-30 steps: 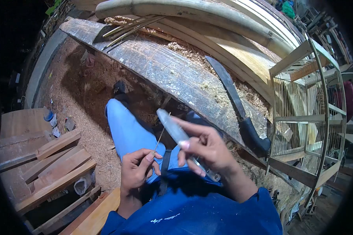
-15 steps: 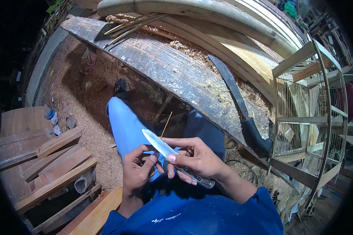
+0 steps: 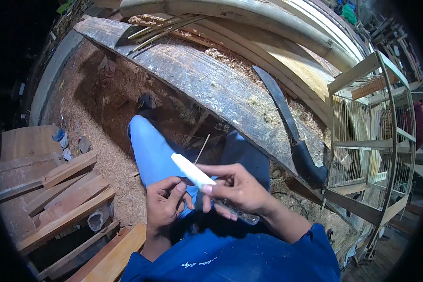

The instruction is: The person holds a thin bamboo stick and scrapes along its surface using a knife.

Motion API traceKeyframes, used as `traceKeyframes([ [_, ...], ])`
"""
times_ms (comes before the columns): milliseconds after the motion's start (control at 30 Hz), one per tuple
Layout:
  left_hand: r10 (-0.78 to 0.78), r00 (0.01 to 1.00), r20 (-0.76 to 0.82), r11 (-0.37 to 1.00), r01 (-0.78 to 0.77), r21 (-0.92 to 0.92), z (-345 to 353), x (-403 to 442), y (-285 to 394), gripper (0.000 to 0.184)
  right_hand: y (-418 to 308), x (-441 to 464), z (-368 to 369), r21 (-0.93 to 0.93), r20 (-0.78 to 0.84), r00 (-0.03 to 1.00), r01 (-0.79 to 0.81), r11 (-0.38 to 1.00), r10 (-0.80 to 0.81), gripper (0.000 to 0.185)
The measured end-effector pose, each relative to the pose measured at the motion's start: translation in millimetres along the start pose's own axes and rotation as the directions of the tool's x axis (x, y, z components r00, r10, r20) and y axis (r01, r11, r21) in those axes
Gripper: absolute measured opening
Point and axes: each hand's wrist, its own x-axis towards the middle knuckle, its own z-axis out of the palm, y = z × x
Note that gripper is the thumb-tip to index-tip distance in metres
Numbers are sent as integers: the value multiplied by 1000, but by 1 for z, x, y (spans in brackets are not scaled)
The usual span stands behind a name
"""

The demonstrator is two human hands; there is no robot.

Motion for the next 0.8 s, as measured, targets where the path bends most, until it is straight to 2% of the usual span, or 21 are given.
traceKeyframes([
  [33,-8,1000,6,1000,8,25,-1,-1,1,22,0,1,-6,-58,-52,998,43,997,-46,55],
  [67,-14,1000,14,999,13,50,-2,-1,1,22,1,2,-11,-18,-57,995,84,996,-85,54],
  [267,26,998,-49,999,-24,25,-2,-2,-7,21,3,6,-2,-34,67,995,-74,997,76,54],
  [333,43,998,-43,998,-41,41,-1,-2,-4,21,-2,3,-8,-52,-38,999,28,998,-30,53],
  [400,61,997,-39,997,-59,53,1,-3,-5,20,-7,2,-6,12,-18,997,80,997,-79,53],
  [467,111,992,-58,994,-111,-2,2,-2,-8,19,-2,3,3,-41,41,998,-53,998,55,53],
  [533,113,992,-51,993,-112,23,1,-1,-7,19,5,5,3,-9,55,996,-64,998,64,56],
  [600,112,992,-49,993,-110,48,0,-2,-5,19,-3,3,0,-66,-31,999,16,998,-18,56],
  [667,71,997,-18,996,-70,53,0,-2,-2,20,-11,1,-6,24,-29,994,109,994,-108,55],
  [733,72,997,-31,997,-71,23,0,-3,-5,20,-8,1,3,-75,-12,999,33,997,-34,55],
  [800,69,997,-34,998,-69,-3,0,-2,-5,21,2,3,4,-83,18,1000,-2,997,4,56],
])
